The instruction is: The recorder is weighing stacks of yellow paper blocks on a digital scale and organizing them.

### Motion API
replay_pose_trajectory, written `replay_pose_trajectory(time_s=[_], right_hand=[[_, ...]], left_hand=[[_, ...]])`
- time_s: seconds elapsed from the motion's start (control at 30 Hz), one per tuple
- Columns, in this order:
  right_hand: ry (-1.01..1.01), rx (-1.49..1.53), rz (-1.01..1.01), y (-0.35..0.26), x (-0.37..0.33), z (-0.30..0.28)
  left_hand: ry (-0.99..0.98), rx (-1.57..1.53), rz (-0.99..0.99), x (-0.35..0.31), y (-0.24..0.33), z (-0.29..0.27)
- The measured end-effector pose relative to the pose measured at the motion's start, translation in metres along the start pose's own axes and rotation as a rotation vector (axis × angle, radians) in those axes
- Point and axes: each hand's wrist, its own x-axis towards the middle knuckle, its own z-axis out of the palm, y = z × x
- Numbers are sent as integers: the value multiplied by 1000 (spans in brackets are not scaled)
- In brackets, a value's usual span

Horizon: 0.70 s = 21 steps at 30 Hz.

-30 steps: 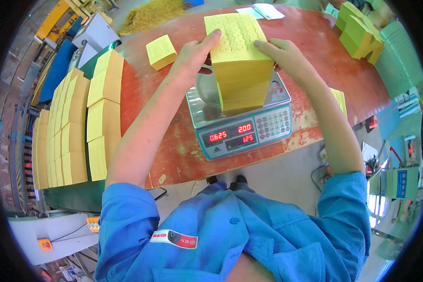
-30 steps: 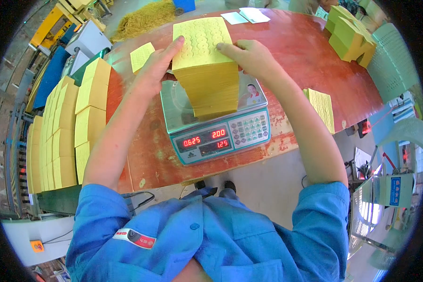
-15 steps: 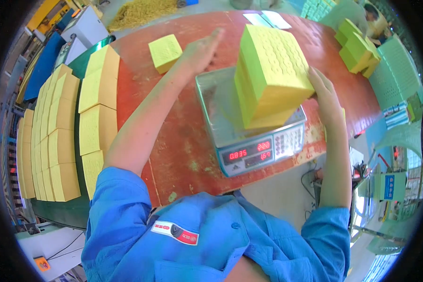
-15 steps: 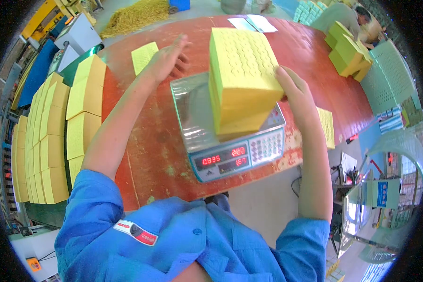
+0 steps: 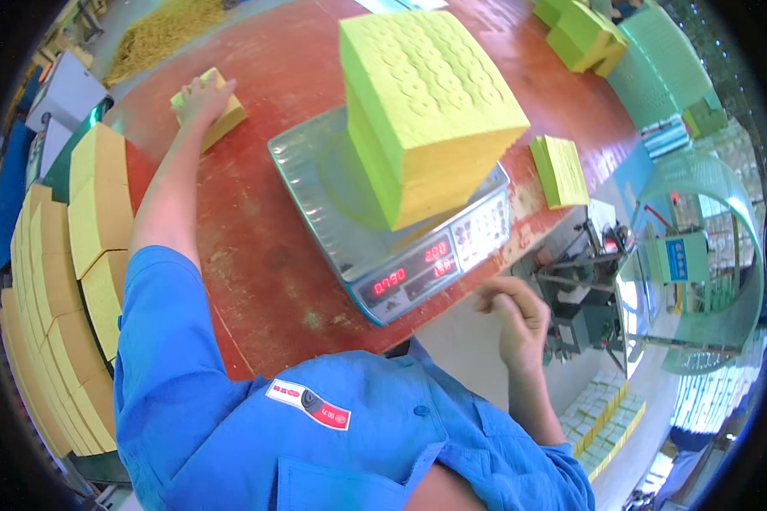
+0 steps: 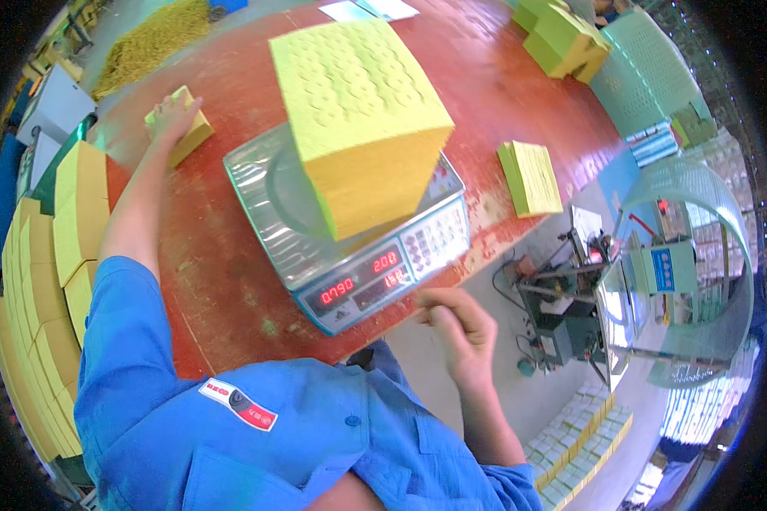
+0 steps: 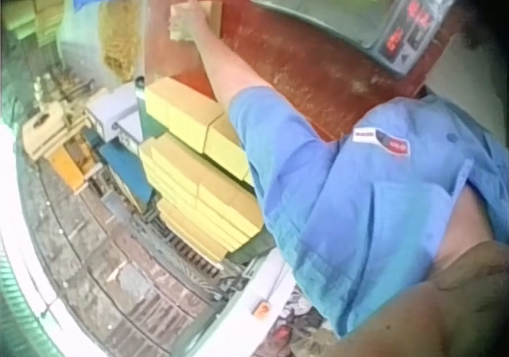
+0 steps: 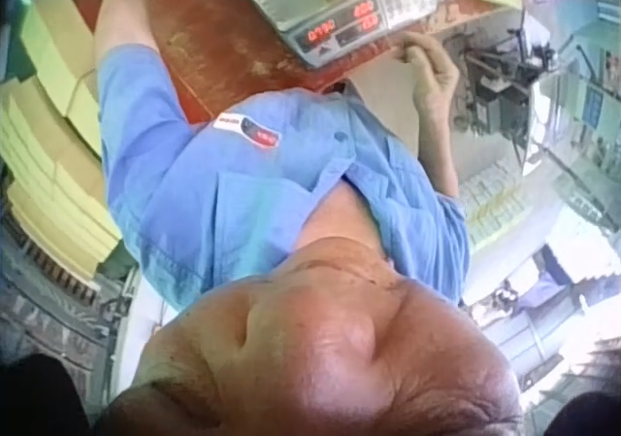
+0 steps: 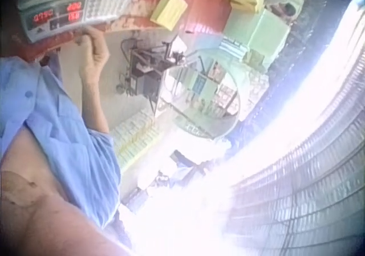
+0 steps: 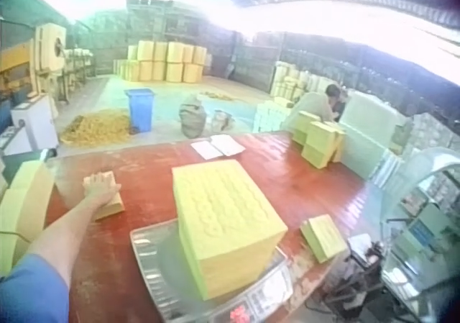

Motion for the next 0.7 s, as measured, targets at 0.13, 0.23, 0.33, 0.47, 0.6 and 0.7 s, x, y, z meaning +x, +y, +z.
replay_pose_trajectory(time_s=[0.13, 0.23, 0.33, 0.47, 0.6, 0.7], right_hand=[[-316, 107, 169, 26, -22, 18], [-537, 96, 137, 49, -22, 35], [-841, 69, 46, 62, -18, 47], [-1106, 136, -50, 80, -20, 42], [-1213, 82, -215, 71, -19, 46], [-1145, -14, -437, 43, -4, 59]], left_hand=[[141, 138, 119, -1, -60, 26], [227, 180, 283, -67, -62, 33], [272, 147, 364, -196, -55, 23], [153, 47, 533, -366, -15, -23], [33, -74, 533, -492, 5, -85], [-70, 2, 471, -546, 15, -106]])
